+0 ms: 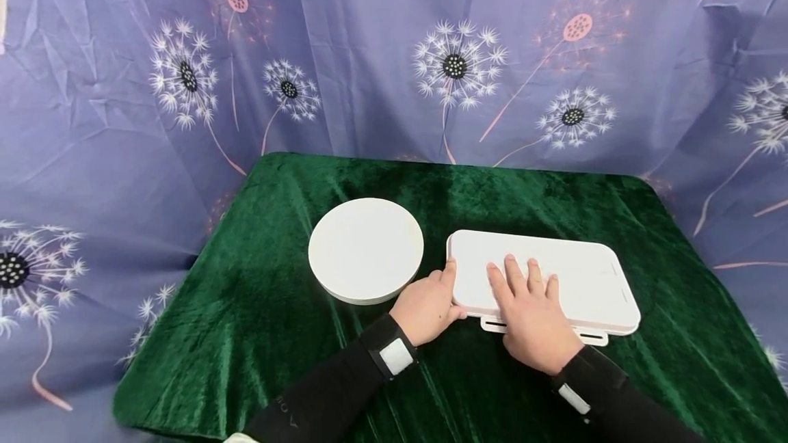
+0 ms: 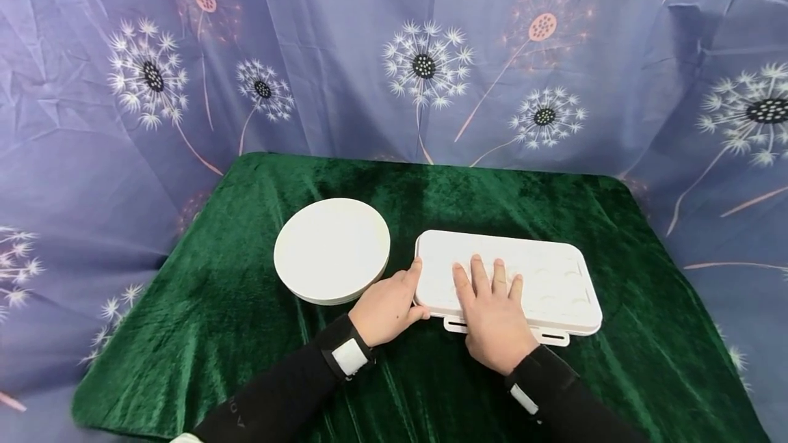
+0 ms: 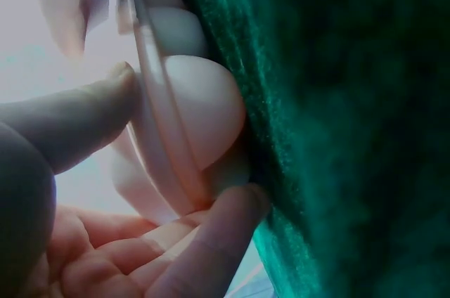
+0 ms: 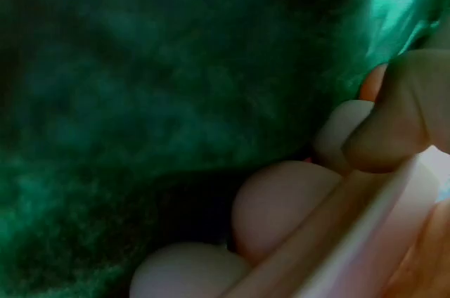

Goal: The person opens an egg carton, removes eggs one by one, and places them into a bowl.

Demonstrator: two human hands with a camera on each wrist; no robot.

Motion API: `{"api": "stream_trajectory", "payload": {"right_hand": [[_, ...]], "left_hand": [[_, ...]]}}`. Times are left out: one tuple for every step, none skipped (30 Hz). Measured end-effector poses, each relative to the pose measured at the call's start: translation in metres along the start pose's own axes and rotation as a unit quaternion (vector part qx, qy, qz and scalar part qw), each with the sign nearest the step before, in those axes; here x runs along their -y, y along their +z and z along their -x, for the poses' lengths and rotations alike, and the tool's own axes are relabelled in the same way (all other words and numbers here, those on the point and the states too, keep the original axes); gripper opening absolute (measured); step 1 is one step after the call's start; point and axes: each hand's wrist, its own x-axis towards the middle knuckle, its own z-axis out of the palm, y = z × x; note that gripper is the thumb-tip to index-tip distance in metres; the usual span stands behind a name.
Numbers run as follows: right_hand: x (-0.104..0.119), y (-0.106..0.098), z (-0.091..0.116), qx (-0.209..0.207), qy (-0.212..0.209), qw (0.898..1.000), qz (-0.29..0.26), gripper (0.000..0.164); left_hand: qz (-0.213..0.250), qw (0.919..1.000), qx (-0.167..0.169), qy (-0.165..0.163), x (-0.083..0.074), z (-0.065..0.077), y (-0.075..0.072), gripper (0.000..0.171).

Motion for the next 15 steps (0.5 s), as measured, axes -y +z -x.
{"api": "stream_trajectory", "payload": {"right_hand": [[0.0, 0.0, 0.0, 0.003, -0.002, 1.0, -0.003, 0.103], [-0.001, -0.001, 0.0, 0.005, -0.005, 1.0, -0.005, 0.102], [-0.001, -0.001, 0.0, 0.006, -0.007, 1.0, -0.008, 0.102], [-0.002, -0.001, 0.0, 0.006, -0.008, 1.0, -0.013, 0.102], [-0.002, -0.001, 0.001, 0.004, -0.007, 1.0, -0.017, 0.101], [-0.003, -0.001, 0.001, 0.002, -0.006, 1.0, -0.024, 0.098], [-0.005, -0.002, 0.002, 0.001, -0.004, 0.999, -0.032, 0.096], [-0.006, -0.004, 0.004, 0.001, -0.003, 0.999, -0.042, 0.094], [-0.008, -0.005, 0.005, 0.003, -0.002, 0.999, -0.051, 0.092], [-0.01, -0.007, 0.007, 0.004, -0.001, 0.998, -0.059, 0.09], [-0.012, -0.008, 0.008, 0.005, -0.003, 0.998, -0.064, 0.088], [-0.013, -0.01, 0.009, 0.007, -0.005, 0.998, -0.069, 0.088], [-0.014, -0.011, 0.01, 0.009, -0.01, 0.997, -0.074, 0.09], [-0.015, -0.012, 0.01, 0.009, -0.015, 0.997, -0.079, 0.091], [-0.016, -0.013, 0.01, 0.007, -0.019, 0.996, -0.082, 0.092]], "left_hand": [[0.0, 1.0, -0.004, 0.0, 0.001, 0.0, 0.0, 0.089], [0.0, 1.0, -0.007, 0.0, 0.002, 0.0, 0.0, 0.089], [0.002, 1.0, -0.009, 0.0, 0.002, 0.0, 0.0, 0.089], [0.005, 1.0, -0.007, -0.004, 0.003, 0.0, 0.001, 0.089], [0.011, 0.9999, -0.003, -0.007, 0.003, 0.0, 0.0, 0.089], [0.018, 0.9998, 0.001, -0.011, 0.003, 0.0, 0.001, 0.089], [0.027, 0.9995, 0.006, -0.017, 0.002, 0.0, 0.0, 0.089], [0.034, 0.9991, 0.011, -0.021, 0.001, 0.0, 0.0, 0.09], [0.042, 0.9987, 0.016, -0.026, 0.0, 0.001, 0.001, 0.09], [0.049, 0.9982, 0.019, -0.03, 0.0, 0.001, 0.001, 0.09], [0.058, 0.9976, 0.019, -0.032, -0.001, 0.003, 0.001, 0.09], [0.063, 0.9973, 0.017, -0.033, -0.001, 0.004, 0.001, 0.09], [0.068, 0.997, 0.016, -0.033, -0.001, 0.006, 0.002, 0.09], [0.071, 0.9967, 0.015, -0.034, 0.0, 0.008, 0.002, 0.09], [0.074, 0.9965, 0.013, -0.035, 0.001, 0.01, 0.002, 0.089]]}}
